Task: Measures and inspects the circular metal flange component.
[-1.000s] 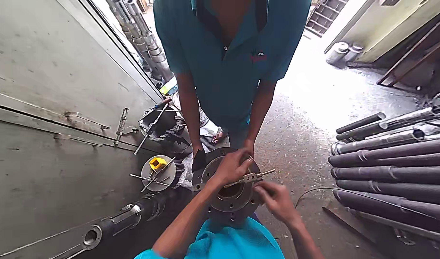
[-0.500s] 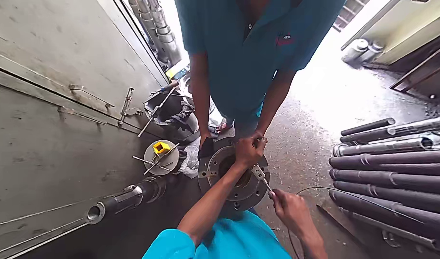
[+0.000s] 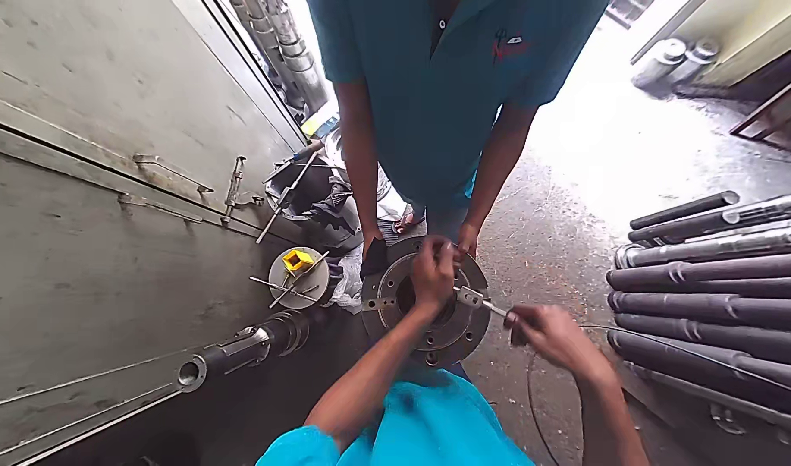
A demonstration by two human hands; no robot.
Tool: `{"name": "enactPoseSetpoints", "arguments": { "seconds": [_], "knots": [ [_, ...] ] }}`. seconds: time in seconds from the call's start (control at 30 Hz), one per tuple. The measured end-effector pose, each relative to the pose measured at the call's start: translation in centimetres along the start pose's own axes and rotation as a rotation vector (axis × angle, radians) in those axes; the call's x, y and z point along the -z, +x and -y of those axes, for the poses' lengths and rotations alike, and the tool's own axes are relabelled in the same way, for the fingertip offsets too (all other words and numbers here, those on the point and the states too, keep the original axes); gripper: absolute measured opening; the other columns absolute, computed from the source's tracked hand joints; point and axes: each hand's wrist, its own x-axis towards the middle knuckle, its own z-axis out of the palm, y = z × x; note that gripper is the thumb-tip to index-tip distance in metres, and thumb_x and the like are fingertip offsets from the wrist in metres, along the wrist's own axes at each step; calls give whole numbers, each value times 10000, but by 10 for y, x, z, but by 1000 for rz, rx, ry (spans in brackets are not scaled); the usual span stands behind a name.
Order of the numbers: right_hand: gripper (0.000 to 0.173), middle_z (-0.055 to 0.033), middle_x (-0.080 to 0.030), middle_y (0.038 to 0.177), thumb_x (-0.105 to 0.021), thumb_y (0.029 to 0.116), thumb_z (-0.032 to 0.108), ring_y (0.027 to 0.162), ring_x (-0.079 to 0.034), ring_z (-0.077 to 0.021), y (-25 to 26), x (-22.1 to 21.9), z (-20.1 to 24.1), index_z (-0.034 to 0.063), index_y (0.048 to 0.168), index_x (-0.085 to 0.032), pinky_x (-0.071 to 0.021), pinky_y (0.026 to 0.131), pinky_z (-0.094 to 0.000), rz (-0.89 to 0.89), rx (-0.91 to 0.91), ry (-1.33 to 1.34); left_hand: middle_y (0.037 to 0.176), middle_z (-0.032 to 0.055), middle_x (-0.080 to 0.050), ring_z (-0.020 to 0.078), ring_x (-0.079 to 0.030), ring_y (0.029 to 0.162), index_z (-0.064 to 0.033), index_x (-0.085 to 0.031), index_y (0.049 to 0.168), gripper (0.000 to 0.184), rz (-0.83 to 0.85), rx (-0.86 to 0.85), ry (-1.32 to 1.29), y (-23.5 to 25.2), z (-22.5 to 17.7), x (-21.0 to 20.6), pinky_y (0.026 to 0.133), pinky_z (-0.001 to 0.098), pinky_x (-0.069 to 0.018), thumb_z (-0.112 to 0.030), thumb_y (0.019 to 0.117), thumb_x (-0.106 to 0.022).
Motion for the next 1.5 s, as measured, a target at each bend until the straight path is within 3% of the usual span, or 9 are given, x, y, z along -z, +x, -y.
{"name": "enactPoseSetpoints", "arguments": {
  "seconds": [0.13, 0.27, 0.4, 0.57, 0.67, 0.77, 1.0, 1.33, 1.5],
  "knots": [
    [372, -26, -728, 726, -451, 1082, 277, 584, -670, -100, -2, -78, 50, 43, 916, -689, -546, 530, -291, 168, -4, 584, 928, 175, -722, 214, -680, 674, -31, -590, 1335, 388, 783, 101, -56, 60, -42, -54, 580, 376, -573, -311, 1113, -439],
    [345, -152, -685, 1105, -618, 927, 46, 1044, -650, -116, 23, -132, 110, -98, 1240, -600, -522, 958, -303, -290, -21, 747, 1058, 168, -719, 206, -689, 775, -28, -600, 1356, 401, 1341, 70, -74, 40, -40, -105, 646, 374, -571, -299, 1107, -440],
    [240, -33, -752, 965, -615, 991, 240, 910, -700, -101, 18, -92, 76, 71, 1087, -756, -571, 864, -367, -100, 173, 439, 1165, 130, -725, 214, -703, 1065, -21, -641, 1298, 323, 824, -261, 116, 27, -40, -36, 975, 457, -561, -204, 1035, -605],
    [300, -72, -745, 893, -573, 1016, 297, 686, -676, -158, 36, -20, 10, 71, 1043, -767, -568, 608, -368, -700, 348, 44, 1136, 70, -737, 207, -696, 1079, -116, -690, 1256, 347, 239, -45, 372, -38, 10, 54, 962, 481, -549, -317, 1007, -554],
    [330, -92, -736, 1063, -571, 1008, 367, 895, -693, -256, 62, 3, -13, 106, 999, -772, -565, 766, -478, -586, 359, -107, 1036, 56, -751, 141, -718, 977, -37, -684, 1176, 305, -100, -77, 187, -66, 28, 28, 887, 379, -591, -244, 981, -574],
    [482, -86, -672, 723, -411, 1066, 385, 669, -670, -244, 46, -19, -18, 59, 834, -679, -526, 613, -489, -463, 254, -110, 843, 54, -727, 146, -691, 702, 2, -611, 1219, 344, -327, -167, 20, -37, 35, 6, 658, 376, -597, -224, 984, -501],
    [472, -43, -564, 591, -429, 1034, 435, 541, -614, -229, -17, -101, 31, 103, 767, -632, -483, 481, -456, -379, 185, -151, 725, 96, -686, 212, -647, 608, -41, -712, 1207, 293, 366, -390, 85, 72, -18, -44, 636, 466, -565, -214, 986, -627],
    [339, -33, -739, 817, -487, 1036, 313, 733, -716, -172, 40, -13, -16, 88, 1054, -740, -587, 715, -450, -399, 113, -1, 864, 37, -748, 235, -724, 767, -151, -747, 1097, 343, -72, -9, 417, -58, 12, 10, 649, 516, -560, -350, 972, -497],
    [331, -34, -723, 766, -504, 1051, 292, 650, -692, -151, 2, -18, 5, 58, 987, -730, -590, 652, -409, 73, -8, 210, 921, 107, -752, 261, -729, 769, -83, -616, 1319, 355, 163, 25, 240, 27, -14, 4, 716, 519, -607, -303, 1061, -509]
  ]
}}
